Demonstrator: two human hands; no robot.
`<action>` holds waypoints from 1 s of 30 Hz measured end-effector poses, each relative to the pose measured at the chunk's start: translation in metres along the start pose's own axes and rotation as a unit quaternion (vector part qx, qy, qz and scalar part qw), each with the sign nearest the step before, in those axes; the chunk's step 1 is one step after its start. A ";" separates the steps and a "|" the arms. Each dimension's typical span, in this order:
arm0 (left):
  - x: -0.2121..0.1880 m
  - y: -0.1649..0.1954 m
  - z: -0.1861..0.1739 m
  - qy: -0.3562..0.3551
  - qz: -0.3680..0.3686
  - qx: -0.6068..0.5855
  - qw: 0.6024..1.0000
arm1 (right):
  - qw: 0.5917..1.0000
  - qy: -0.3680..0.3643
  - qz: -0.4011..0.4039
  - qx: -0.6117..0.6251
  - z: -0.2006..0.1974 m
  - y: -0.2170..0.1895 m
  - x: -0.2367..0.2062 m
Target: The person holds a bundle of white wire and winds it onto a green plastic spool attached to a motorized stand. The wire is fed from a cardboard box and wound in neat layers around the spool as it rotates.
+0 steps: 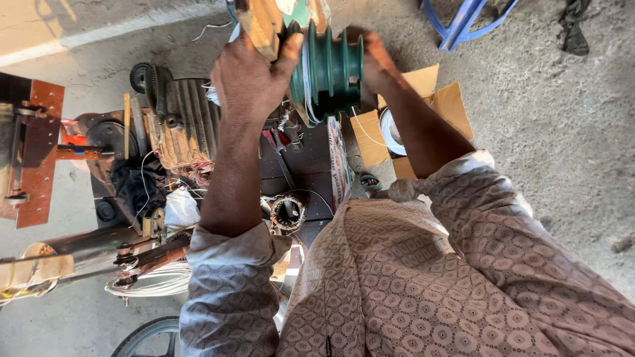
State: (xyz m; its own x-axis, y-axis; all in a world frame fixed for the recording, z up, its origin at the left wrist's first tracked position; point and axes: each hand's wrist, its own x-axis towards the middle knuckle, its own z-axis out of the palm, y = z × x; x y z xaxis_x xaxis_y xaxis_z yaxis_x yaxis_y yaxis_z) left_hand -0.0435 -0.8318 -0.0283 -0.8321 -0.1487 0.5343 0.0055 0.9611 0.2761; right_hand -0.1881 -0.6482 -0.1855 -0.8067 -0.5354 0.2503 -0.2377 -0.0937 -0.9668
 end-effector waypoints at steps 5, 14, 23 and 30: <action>0.005 0.002 -0.001 -0.057 -0.047 0.011 0.997 | 0.880 -0.063 0.114 0.458 0.004 -0.003 0.026; 0.004 0.005 0.000 -0.081 -0.074 -0.005 0.994 | 0.912 -0.016 0.270 0.309 0.007 -0.007 0.029; 0.002 0.004 -0.001 -0.070 -0.070 -0.006 0.995 | 0.860 -0.014 0.273 0.430 0.028 0.011 0.002; 0.002 -0.004 0.006 -0.063 -0.042 -0.022 0.997 | 0.946 -0.051 0.314 0.062 0.048 0.036 -0.058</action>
State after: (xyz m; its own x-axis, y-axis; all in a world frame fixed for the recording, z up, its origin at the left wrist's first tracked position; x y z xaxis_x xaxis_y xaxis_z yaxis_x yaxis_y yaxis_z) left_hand -0.0483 -0.8349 -0.0329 -0.8941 -0.1942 0.4035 -0.0442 0.9349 0.3520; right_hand -0.1234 -0.6609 -0.2374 -0.7104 -0.5957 -0.3747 0.3406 0.1750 -0.9238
